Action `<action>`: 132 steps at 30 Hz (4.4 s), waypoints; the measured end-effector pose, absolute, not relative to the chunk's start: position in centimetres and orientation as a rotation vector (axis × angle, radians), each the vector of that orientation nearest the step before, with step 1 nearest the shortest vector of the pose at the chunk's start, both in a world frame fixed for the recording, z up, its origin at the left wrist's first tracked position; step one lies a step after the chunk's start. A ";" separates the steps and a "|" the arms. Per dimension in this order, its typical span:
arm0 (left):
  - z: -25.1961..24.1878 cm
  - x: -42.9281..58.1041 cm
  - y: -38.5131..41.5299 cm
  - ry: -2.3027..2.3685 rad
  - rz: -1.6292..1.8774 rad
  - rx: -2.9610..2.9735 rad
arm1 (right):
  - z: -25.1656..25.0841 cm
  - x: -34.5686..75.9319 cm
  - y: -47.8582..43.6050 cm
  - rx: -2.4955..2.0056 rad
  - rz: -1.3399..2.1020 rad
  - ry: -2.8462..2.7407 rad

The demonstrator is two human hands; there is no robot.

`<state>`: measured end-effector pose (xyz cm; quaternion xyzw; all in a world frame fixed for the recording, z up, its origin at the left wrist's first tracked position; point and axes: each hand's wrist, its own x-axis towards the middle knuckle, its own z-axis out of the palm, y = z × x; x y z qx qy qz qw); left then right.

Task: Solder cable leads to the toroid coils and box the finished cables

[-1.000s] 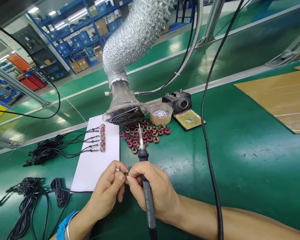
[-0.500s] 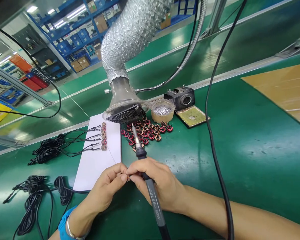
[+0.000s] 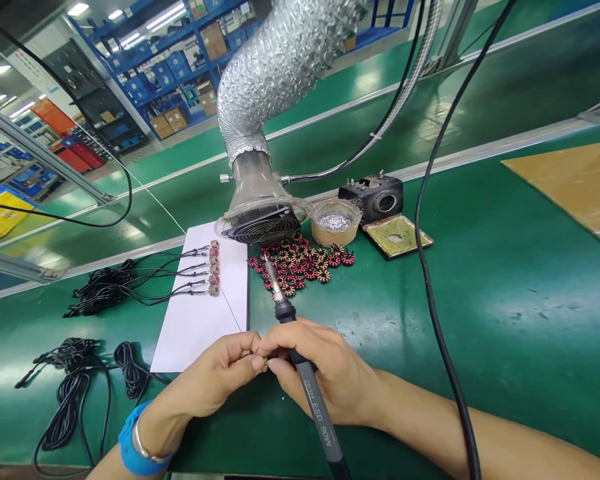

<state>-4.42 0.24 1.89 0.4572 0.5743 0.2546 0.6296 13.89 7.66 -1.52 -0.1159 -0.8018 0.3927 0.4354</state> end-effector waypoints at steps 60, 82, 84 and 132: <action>1.8 -4.0 0.9 1.289 0.661 0.969 | -1.7 14.9 8.2 -0.151 0.813 -2.270; 0.8 -3.2 1.2 1.547 0.764 0.998 | 1.5 18.3 6.5 -0.503 0.737 -1.880; 0.8 -3.2 1.4 1.567 0.755 1.005 | 0.6 18.6 6.4 -0.581 0.787 -1.851; 0.7 -3.1 1.9 1.554 0.685 1.062 | 0.4 17.7 5.1 -0.492 0.789 -1.892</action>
